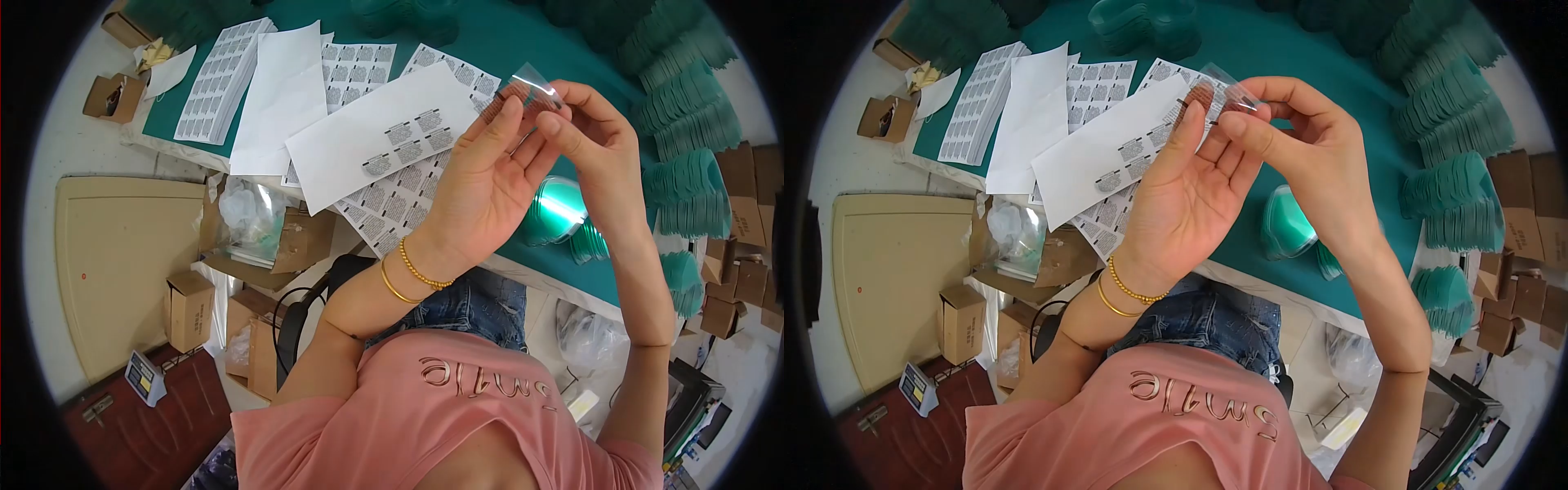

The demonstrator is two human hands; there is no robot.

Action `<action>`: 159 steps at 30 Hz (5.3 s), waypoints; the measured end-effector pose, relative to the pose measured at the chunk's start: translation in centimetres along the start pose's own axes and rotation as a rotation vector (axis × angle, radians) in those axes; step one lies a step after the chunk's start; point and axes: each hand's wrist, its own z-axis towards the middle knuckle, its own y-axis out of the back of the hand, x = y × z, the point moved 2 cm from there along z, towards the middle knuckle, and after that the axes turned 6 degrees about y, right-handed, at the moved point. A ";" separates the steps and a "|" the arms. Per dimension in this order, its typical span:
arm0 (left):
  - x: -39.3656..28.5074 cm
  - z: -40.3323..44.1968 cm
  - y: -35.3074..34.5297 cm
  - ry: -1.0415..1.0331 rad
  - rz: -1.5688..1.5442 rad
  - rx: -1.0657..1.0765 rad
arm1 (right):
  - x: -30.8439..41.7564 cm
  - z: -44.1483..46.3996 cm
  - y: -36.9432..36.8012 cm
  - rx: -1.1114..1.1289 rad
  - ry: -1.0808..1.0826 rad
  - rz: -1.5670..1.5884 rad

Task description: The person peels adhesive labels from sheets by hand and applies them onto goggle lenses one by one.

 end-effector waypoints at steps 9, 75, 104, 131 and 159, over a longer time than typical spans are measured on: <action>0.9 0.1 0.5 0.000 0.310 -0.084 | 0.0 -0.4 3.0 -0.047 0.062 0.065; -2.3 -3.0 0.7 -0.635 1.842 0.003 | -7.3 24.7 -8.8 0.262 0.434 -1.284; -5.7 -3.2 2.8 -0.547 1.843 -0.331 | -6.8 28.1 -6.0 0.360 0.322 -1.180; -0.6 -2.9 1.7 0.063 0.717 -0.216 | 0.2 -5.2 8.8 0.444 0.052 -1.027; 2.5 -1.6 1.3 -0.022 0.579 -0.145 | 0.8 -3.7 4.8 0.237 -0.311 -0.025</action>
